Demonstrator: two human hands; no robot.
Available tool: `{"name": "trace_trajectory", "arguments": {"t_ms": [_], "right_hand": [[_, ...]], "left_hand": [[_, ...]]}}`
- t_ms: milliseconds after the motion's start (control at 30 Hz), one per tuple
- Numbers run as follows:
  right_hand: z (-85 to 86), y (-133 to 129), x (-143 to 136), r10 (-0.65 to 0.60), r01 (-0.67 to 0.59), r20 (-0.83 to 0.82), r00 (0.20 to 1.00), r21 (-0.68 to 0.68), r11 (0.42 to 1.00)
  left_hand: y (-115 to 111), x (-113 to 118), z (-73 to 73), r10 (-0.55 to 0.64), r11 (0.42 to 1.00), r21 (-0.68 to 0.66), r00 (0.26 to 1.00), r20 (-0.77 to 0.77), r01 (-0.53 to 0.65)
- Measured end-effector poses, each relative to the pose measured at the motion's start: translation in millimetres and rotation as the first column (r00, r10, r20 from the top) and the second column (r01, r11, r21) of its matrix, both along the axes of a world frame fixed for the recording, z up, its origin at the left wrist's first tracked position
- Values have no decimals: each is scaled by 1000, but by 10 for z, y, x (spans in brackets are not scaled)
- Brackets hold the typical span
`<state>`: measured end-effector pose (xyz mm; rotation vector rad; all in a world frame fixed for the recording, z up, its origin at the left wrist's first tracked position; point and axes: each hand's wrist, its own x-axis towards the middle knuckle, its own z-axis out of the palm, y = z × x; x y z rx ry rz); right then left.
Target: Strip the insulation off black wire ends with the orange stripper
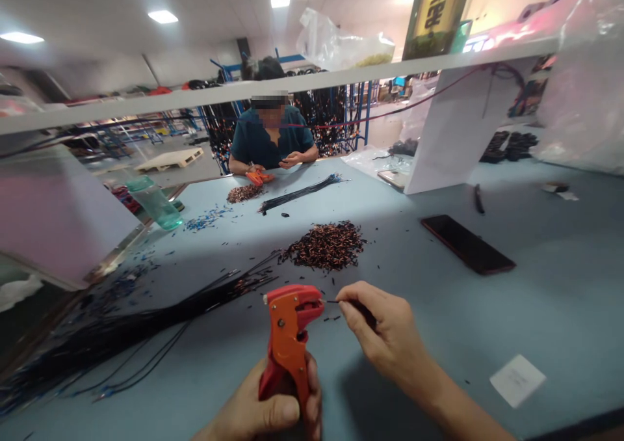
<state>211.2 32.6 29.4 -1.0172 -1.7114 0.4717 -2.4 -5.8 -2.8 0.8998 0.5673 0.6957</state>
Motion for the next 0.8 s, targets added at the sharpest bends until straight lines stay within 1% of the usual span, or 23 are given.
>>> {"name": "trace_trajectory", "arguments": {"t_ms": [100, 200, 267, 333, 400, 467, 500, 567, 633, 733, 800], "right_hand": [[-10, -6, -6, 74, -74, -12, 997, -45, 996], [-55, -10, -37, 150, -152, -23, 988, -97, 984], [-86, -7, -59, 184, -189, -45, 982, -136, 973], [-103, 0, -75, 202, -214, -83, 976, -195, 957], [-102, 7, -84, 202, -237, -144, 969, -297, 925], [-88, 12, -90, 193, -268, -214, 958, -417, 868], [-80, 12, -93, 188, -287, -247, 951, -468, 836], [-64, 11, -101, 185, -331, -308, 933, -537, 776], [-53, 9, -108, 197, -394, -376, 905, -569, 722], [-51, 3, -115, 220, -498, -486, 846, -572, 652], [-60, -2, -119, 229, -555, -548, 804, -555, 620]], "left_hand": [[27, 23, 30, 79, 997, 3, 997, 20, -79], [37, 11, 37, 147, 988, 37, 989, -6, -147], [33, -15, 36, 196, 973, 131, 979, -58, -187], [29, -48, 35, 258, 934, 290, 955, -146, -208], [29, -78, 33, 349, 858, 472, 904, -248, -202], [34, -97, 25, 442, 761, 629, 838, -320, -162], [37, -101, 21, 476, 715, 687, 811, -341, -131], [45, -99, 17, 510, 642, 765, 776, -370, -57], [54, -88, 27, 544, 566, 824, 751, -375, 2], [76, -67, 59, 621, 415, 908, 712, -328, 57], [93, -52, 73, 652, 346, 933, 691, -311, 94]]}}
